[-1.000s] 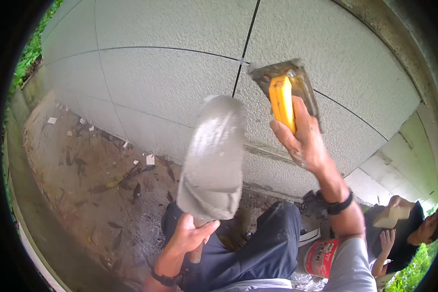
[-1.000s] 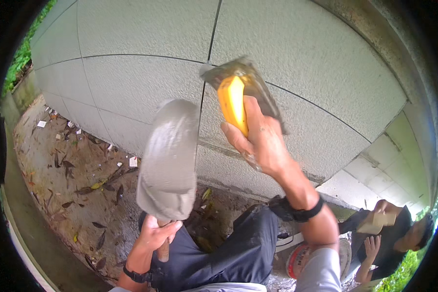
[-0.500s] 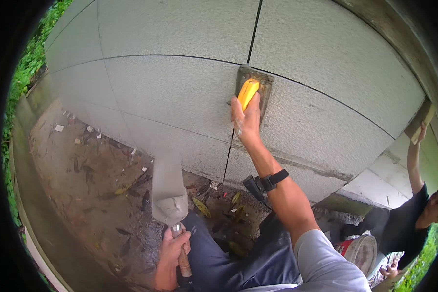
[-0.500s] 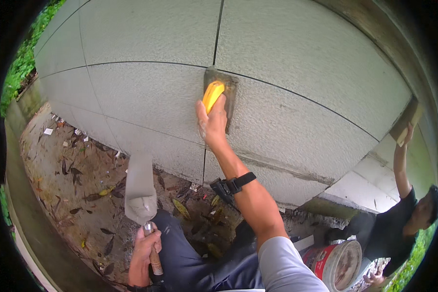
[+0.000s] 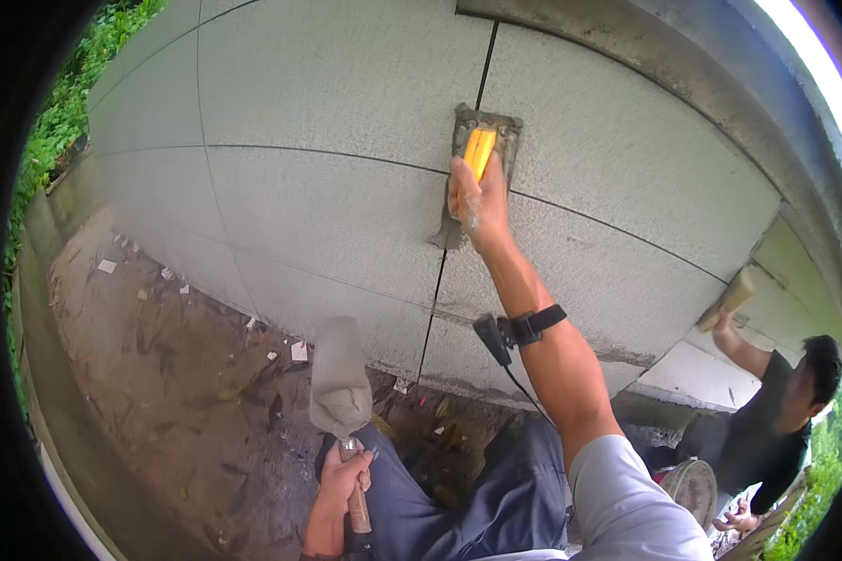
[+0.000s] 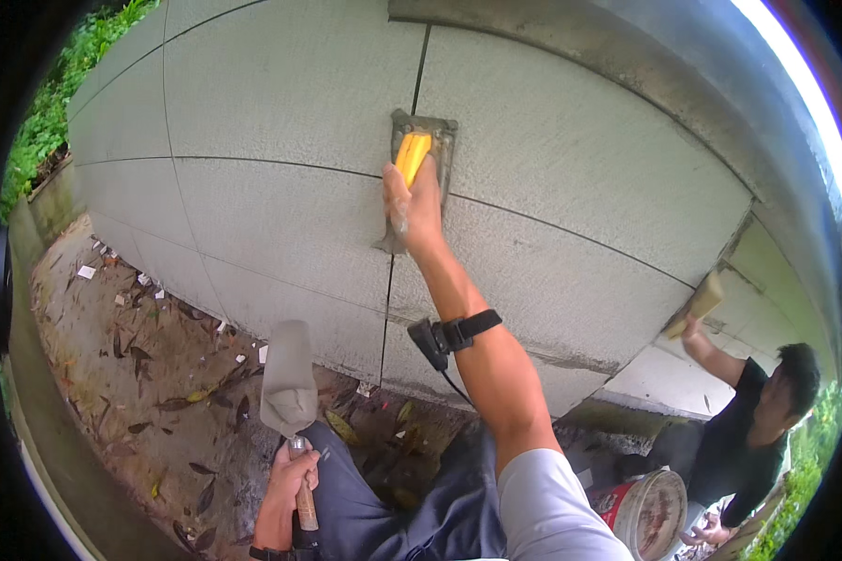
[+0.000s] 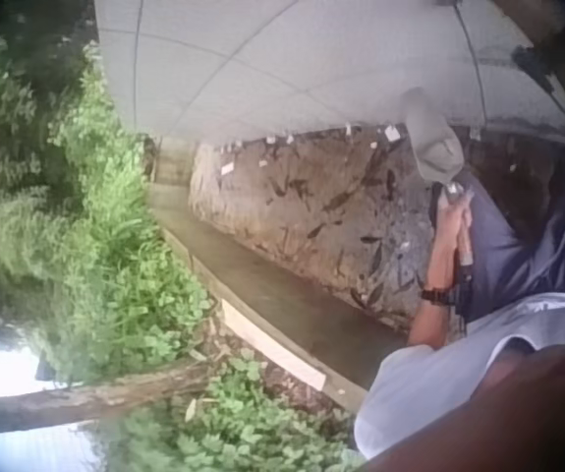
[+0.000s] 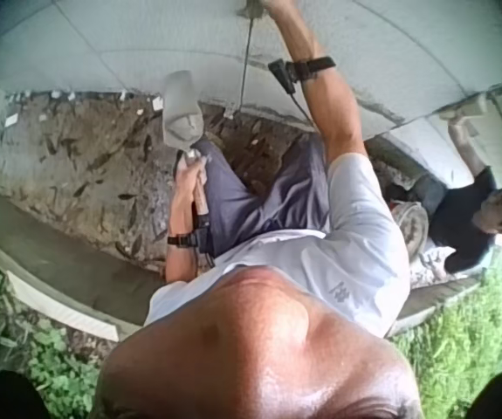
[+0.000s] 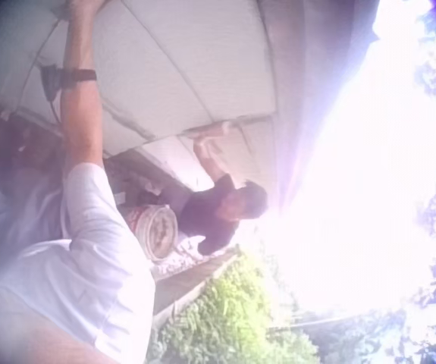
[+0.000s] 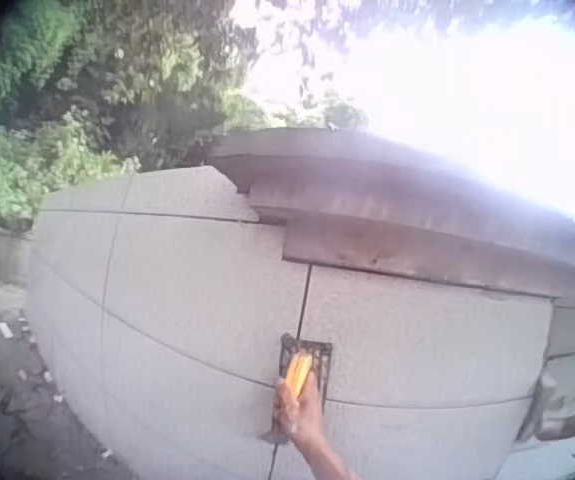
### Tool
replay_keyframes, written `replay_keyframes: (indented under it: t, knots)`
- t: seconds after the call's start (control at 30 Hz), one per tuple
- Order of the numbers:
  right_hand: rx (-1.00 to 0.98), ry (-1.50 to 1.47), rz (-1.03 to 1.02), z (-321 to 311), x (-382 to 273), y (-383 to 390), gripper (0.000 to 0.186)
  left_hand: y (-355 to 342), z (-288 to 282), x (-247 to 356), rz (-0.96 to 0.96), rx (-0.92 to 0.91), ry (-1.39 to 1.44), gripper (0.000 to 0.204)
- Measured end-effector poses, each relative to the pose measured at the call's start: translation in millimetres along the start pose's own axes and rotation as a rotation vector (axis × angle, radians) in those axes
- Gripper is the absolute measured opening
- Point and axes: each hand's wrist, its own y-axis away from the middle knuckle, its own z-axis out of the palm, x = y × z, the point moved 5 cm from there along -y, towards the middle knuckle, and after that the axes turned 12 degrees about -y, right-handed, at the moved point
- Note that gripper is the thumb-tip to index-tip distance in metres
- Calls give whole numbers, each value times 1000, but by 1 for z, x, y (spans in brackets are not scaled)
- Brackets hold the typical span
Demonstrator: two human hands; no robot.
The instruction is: Applying mortar to wall seams using a trowel and smoothing the surface.
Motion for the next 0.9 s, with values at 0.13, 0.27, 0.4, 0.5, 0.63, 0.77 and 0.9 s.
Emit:
replay_keyframes:
  t: [0.13, 0.27, 0.4, 0.5, 0.63, 0.77, 0.9]
  knots:
    - [358, 267, -195, -32, -8, 4, 28, -4, 3, -2, -8, -28, -18, 21]
    - [129, -6, -110, -21, -46, 2, 29, -3, -2, 1, 3, -20, -10, 22]
    - [4, -103, -140, 10, -89, -36, 28, -12, -1, -7, 22, -75, 18, 21]
    - [-29, -116, -125, 16, -93, -70, 31, -15, 4, -4, -6, -64, 2, 21]
    - [186, -11, -189, 3, -87, -71, 29, -20, 0, -6, 19, -72, -54, 21]
    - [343, 105, -256, -25, -90, -50, 28, -13, -3, -4, 2, -56, -10, 22]
    - [142, -178, -66, -12, -103, -35, 28, -17, -11, -10, 23, -77, 15, 22]
